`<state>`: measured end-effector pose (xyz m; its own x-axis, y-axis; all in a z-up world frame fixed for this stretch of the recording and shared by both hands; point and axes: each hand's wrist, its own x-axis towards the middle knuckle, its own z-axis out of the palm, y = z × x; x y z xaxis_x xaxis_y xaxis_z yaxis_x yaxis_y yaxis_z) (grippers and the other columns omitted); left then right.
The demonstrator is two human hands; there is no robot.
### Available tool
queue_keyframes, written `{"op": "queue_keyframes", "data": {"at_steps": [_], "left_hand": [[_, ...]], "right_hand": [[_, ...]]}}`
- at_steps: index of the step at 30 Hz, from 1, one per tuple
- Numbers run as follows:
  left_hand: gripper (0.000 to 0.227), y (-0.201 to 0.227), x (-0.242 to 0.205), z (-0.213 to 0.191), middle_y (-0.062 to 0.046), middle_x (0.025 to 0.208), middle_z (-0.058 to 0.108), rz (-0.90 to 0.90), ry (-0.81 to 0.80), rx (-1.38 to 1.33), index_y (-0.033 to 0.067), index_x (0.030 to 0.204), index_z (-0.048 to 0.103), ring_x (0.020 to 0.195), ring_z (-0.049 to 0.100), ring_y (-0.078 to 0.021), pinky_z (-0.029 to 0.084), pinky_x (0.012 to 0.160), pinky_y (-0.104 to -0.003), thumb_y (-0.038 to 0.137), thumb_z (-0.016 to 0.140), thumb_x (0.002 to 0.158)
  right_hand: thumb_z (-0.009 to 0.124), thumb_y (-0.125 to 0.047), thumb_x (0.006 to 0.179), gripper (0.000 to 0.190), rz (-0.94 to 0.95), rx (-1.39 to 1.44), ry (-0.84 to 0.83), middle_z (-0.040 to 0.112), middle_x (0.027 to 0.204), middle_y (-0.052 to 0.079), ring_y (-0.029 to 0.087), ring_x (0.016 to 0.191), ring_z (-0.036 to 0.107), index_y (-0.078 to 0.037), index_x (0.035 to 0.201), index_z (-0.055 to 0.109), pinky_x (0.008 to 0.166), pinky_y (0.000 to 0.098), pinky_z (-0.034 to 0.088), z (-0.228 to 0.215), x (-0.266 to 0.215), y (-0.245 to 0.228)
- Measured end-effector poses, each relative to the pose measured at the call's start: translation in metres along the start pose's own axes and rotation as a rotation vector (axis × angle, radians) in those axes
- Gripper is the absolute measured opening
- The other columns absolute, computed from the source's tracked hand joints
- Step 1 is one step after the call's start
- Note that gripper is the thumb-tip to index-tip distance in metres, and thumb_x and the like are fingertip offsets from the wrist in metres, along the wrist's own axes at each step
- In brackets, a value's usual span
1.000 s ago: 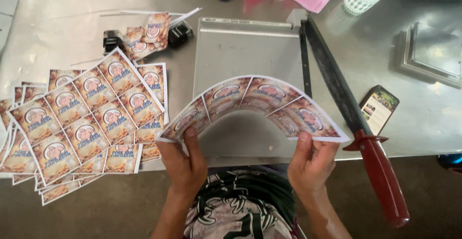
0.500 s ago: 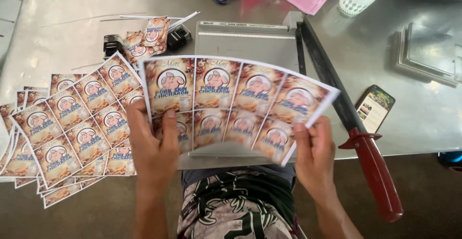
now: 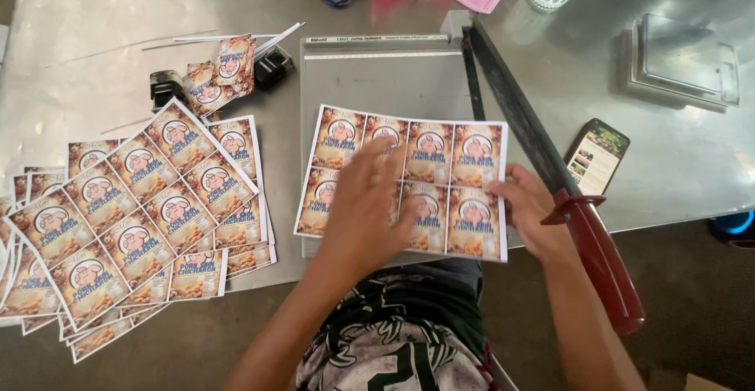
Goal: The person uses a paper trimmer to cut sheets of printed labels into individual pieces. They align the sheet on the trimmer, press down the lever to cut, and then separate the cut pieces. The process is repeated with multiple sheets of labels.
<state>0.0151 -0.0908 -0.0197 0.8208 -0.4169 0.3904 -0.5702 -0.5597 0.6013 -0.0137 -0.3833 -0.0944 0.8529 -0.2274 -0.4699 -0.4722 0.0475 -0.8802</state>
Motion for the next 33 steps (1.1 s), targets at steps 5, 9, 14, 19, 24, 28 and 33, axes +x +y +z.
{"op": "queue_keyframes", "data": {"at_steps": [5, 9, 14, 19, 24, 28, 33], "left_hand": [[0.080, -0.005, 0.060, 0.038, -0.018, 0.154, 0.041, 0.137, -0.326, 0.045, 0.0080, 0.146, 0.047, 0.147, 0.029, -0.0389, 0.020, 0.117, -0.059, 0.053, 0.068, 0.083], [0.083, -0.010, 0.085, 0.049, -0.017, 0.155, 0.039, 0.080, -0.492, 0.151, 0.0130, 0.143, 0.050, 0.150, 0.025, -0.0367, 0.018, 0.118, -0.060, 0.064, 0.067, 0.079], [0.085, -0.013, 0.089, 0.058, -0.018, 0.153, 0.039, 0.069, -0.493, 0.220, 0.0139, 0.141, 0.052, 0.149, 0.025, -0.0388, 0.021, 0.115, -0.062, 0.067, 0.067, 0.077], [0.088, -0.017, 0.091, 0.069, -0.019, 0.151, 0.039, 0.107, -0.419, 0.271, 0.0108, 0.141, 0.052, 0.146, 0.025, -0.0420, 0.022, 0.111, -0.067, 0.065, 0.070, 0.074], [0.088, -0.019, 0.095, 0.071, -0.019, 0.154, 0.037, 0.080, -0.425, 0.295, 0.0098, 0.142, 0.051, 0.148, 0.025, -0.0414, 0.023, 0.112, -0.066, 0.063, 0.070, 0.074], [0.092, -0.026, 0.108, 0.073, -0.020, 0.155, 0.034, 0.049, -0.422, 0.287, 0.0098, 0.143, 0.050, 0.147, 0.024, -0.0420, 0.020, 0.112, -0.069, 0.064, 0.071, 0.072], [0.095, -0.029, 0.124, 0.074, -0.019, 0.157, 0.031, -0.019, -0.489, 0.314, 0.0163, 0.148, 0.046, 0.146, 0.022, -0.0457, 0.019, 0.112, -0.071, 0.064, 0.072, 0.070]], "right_hand": [[0.062, -0.021, 0.089, 0.037, -0.078, 0.034, -0.073, 0.068, 0.105, 0.006, 0.013, 0.091, 0.068, -0.009, 0.124, 0.058, 0.080, 0.0331, 0.057, -0.012, 0.057, -0.014], [0.067, -0.024, 0.089, 0.041, -0.113, -0.013, -0.111, 0.069, 0.102, 0.009, 0.017, 0.087, 0.069, -0.001, 0.122, 0.062, 0.079, 0.0344, 0.060, -0.020, 0.070, -0.033], [0.070, -0.033, 0.088, 0.045, -0.079, -0.166, -0.062, 0.072, 0.090, 0.013, 0.022, 0.073, 0.072, 0.004, 0.115, 0.065, 0.065, 0.0347, 0.062, -0.025, 0.059, -0.064], [0.072, -0.038, 0.089, 0.043, -0.133, -0.326, 0.077, 0.072, 0.080, 0.010, 0.017, 0.068, 0.070, 0.003, 0.103, 0.071, 0.057, 0.0292, 0.057, -0.023, 0.057, -0.064], [0.070, -0.039, 0.096, 0.043, -0.431, -0.299, 0.047, 0.068, 0.083, 0.008, 0.012, 0.070, 0.063, 0.004, 0.098, 0.070, 0.055, 0.0245, 0.050, -0.017, 0.065, -0.045], [0.068, -0.038, 0.097, 0.041, -0.401, -0.341, 0.061, 0.069, 0.077, 0.007, 0.011, 0.065, 0.064, 0.003, 0.094, 0.070, 0.052, 0.0246, 0.051, -0.013, 0.081, -0.051], [0.067, -0.037, 0.098, 0.042, -0.352, -0.345, 0.091, 0.068, 0.069, 0.006, 0.011, 0.057, 0.062, 0.004, 0.092, 0.069, 0.049, 0.0247, 0.049, -0.006, 0.097, -0.054]]}}
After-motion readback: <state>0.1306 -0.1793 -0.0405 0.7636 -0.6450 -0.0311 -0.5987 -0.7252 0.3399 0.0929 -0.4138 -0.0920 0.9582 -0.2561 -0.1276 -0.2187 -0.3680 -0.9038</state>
